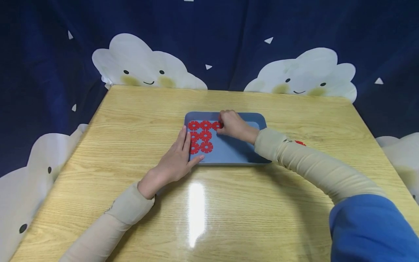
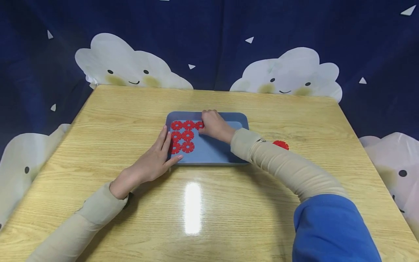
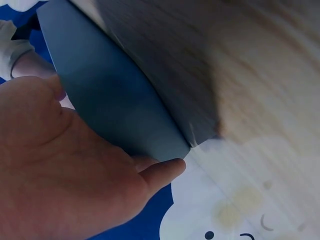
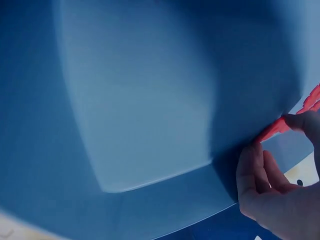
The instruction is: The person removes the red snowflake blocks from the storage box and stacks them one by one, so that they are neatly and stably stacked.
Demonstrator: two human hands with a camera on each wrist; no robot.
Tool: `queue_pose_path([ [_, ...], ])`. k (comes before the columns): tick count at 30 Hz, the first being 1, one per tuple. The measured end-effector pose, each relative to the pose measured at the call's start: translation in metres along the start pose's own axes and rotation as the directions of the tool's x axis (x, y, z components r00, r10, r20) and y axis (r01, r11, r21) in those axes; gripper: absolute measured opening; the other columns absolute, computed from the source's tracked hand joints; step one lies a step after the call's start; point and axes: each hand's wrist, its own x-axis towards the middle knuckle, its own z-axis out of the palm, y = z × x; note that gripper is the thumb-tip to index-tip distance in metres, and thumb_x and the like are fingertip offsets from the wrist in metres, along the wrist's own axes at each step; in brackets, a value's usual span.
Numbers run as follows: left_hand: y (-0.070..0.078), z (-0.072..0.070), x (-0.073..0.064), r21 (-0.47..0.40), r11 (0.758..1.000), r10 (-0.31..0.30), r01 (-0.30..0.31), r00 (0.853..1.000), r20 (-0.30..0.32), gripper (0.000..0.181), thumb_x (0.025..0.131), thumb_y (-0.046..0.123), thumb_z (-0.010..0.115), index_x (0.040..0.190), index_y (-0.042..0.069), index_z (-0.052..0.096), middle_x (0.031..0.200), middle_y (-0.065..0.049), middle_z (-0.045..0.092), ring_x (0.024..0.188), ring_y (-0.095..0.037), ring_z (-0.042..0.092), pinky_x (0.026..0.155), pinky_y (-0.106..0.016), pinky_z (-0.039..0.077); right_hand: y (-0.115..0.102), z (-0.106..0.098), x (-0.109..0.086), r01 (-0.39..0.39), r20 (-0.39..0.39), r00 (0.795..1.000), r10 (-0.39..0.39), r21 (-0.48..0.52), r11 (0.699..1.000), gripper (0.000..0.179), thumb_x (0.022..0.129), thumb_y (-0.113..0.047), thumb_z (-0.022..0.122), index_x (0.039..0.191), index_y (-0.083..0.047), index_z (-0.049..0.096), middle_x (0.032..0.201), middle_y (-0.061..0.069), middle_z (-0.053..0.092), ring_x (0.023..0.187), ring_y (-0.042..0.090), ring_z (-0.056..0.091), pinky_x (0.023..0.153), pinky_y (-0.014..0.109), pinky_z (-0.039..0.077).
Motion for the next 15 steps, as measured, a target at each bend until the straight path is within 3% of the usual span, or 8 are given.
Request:
queue_pose_path([
  [7, 0.002, -0.001, 0.0, -0.003, 1.0, -0.002, 0.002, 1.0, 0.006, 0.094, 0.098, 0.054, 0.049, 0.154, -0.004, 0.002, 0.162, -0.019, -0.013, 0.149, -0.033, -0.005, 0.116, -0.045, 0.019, 0.0, 0.0, -0.001, -0.032, 0.018, 0.999, 0.032, 0.03, 0.999, 0.042, 0.076, -0.016, 0.083, 0.102, 0.007, 0.06, 0.083, 0.015, 0.059, 0.076, 0.025, 0.056, 0.069, 0.037, 0.051],
  [15, 0.002, -0.002, 0.0, -0.003, 1.0, -0.009, 0.009, 1.0, 0.005, 0.094, 0.098, 0.054, 0.049, 0.155, -0.004, 0.002, 0.162, -0.019, -0.013, 0.149, -0.033, -0.004, 0.116, -0.046, 0.019, 0.001, -0.015, -0.005, -0.001, 0.015, 1.0, 0.0, 0.049, 0.999, 0.045, 0.077, -0.017, 0.083, 0.106, 0.009, 0.06, 0.087, 0.016, 0.062, 0.079, 0.026, 0.056, 0.071, 0.038, 0.05],
])
